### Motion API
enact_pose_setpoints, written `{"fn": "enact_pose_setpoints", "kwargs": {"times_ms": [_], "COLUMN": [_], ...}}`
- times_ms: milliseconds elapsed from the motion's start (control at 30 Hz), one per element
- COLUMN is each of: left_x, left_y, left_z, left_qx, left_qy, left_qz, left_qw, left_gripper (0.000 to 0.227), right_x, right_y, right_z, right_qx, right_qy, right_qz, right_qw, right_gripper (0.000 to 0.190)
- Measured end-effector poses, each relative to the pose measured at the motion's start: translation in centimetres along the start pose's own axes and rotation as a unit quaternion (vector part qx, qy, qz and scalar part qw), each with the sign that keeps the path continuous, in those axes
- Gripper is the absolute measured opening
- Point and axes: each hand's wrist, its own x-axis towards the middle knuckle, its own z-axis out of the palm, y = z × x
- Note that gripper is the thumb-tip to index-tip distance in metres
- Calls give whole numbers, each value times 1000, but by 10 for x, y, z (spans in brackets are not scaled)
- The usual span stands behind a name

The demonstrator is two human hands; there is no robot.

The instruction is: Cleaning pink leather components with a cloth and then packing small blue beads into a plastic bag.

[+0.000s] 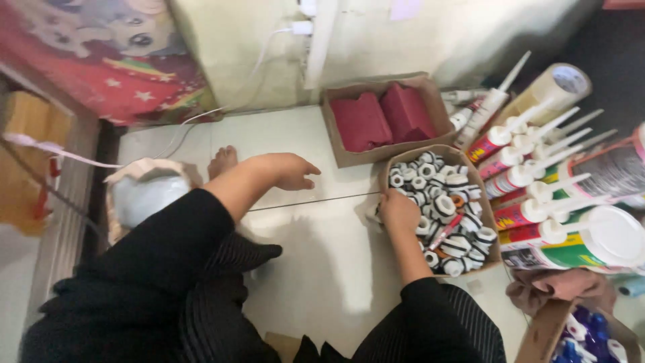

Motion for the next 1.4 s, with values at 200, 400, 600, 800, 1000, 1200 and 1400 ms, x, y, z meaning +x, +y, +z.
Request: {"fn": "enact_pose_setpoints", "kwargs": {"times_ms": [200,400,600,800,1000,1200,1400], "left_x": [-144,-152,-165,-140,-160,-162,-127], "left_y": [-121,-224,-192,-236,-226,-212,-225], "left_z": [61,223,208,224,195,229,252], "left_qx": [-257,-340,-608,-543,-671,-638,-485], "left_qy": [234,316,371,361,271,168,241], "left_qz": [-76,-310,-308,-325,-327,-354,-493], "left_qw": [935,830,631,685,607,663,681], "left_gripper": [36,78,61,57,67,72,45], "right_x": [1,3,25,-35,-64,-70,-45], "right_y": [-5,-4,-57,-248,-356,-364,-360], "right_z": [7,14,29,-3,14,19,61], "right_qx": [-53,-57,-207,10,-301,-150,-358], "right_qy": [28,33,10,-48,-161,-185,-101], "right_qz": [16,51,10,-270,-420,-316,-338], "right_qw": [998,997,978,961,841,918,864], "right_gripper": [28,24,23,33,56,55,51]}}
